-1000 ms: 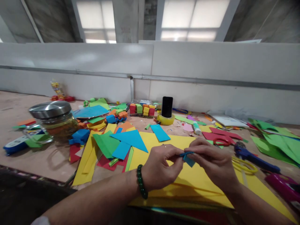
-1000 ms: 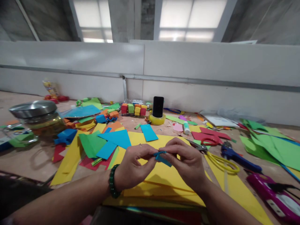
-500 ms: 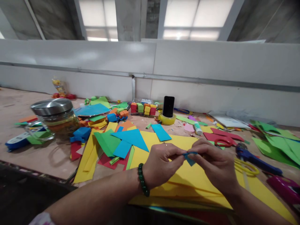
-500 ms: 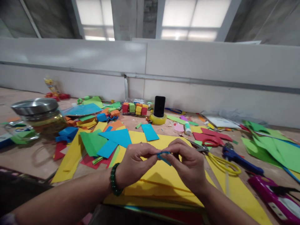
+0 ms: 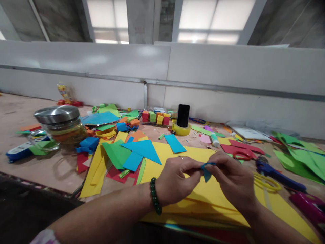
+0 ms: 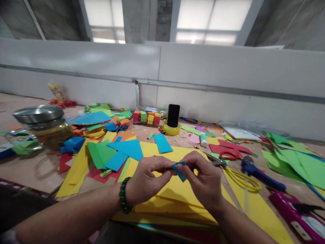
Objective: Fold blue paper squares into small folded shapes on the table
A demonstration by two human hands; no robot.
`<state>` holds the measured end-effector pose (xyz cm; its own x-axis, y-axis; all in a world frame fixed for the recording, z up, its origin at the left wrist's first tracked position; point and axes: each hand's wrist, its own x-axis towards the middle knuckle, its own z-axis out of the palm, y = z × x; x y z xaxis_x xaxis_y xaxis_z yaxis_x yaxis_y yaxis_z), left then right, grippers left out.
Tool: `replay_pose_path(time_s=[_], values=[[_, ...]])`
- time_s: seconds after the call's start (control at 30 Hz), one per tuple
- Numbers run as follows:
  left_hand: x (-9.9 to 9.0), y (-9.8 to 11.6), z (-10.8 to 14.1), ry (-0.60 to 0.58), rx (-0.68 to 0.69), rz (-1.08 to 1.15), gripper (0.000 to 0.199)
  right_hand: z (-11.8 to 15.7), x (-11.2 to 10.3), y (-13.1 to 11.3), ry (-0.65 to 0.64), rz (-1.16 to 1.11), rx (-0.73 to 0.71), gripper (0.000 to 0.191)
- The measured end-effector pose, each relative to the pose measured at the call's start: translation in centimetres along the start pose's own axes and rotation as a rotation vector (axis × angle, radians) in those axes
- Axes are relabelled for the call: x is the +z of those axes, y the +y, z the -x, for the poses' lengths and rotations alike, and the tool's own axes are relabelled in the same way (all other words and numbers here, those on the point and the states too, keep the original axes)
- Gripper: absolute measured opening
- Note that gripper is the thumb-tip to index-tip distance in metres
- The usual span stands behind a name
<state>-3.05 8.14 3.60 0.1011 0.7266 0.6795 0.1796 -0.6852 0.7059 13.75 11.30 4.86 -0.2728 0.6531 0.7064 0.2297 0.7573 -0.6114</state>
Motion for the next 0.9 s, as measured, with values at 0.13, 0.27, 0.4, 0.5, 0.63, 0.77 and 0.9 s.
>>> replay_pose_path(time_s=[0.13, 0.27, 0.4, 0.5, 0.63, 0.77, 0.9], values=[[-0.1, 0.3, -0.1, -0.011, 0.014, 0.021, 0.017, 0.2, 0.0, 0.0, 0.021, 0.016, -0.004, 0.010], [0.0, -0.1, 0.0, -0.002, -0.023, 0.034, 0.010, 0.4, 0.2, -0.1, 0.030, -0.021, 0.020, 0.013], [0.0, -0.7, 0.2, -0.022, -0.041, -0.014, 0.012, 0.4, 0.6, -0.4, 0.024, -0.103, 0.058, 0.013], [-0.1, -0.7, 0.2, -0.021, -0.026, -0.055, 0.014, 0.4, 0.7, -0.5, 0.010, -0.147, 0.080, 0.013], [-0.3, -0.4, 0.1, -0.028, -0.017, -0.073, 0.019, 0.4, 0.3, -0.5, -0.013, -0.111, 0.084, 0.010], [-0.3, -0.4, 0.1, -0.031, -0.001, -0.135, 0.023, 0.4, 0.0, -0.3, -0.039, -0.076, 0.050, 0.004], [-0.3, -0.6, 0.2, -0.044, 0.020, -0.157, 0.023, 0.5, -0.2, -0.3, -0.068, -0.076, 0.028, 0.007]])
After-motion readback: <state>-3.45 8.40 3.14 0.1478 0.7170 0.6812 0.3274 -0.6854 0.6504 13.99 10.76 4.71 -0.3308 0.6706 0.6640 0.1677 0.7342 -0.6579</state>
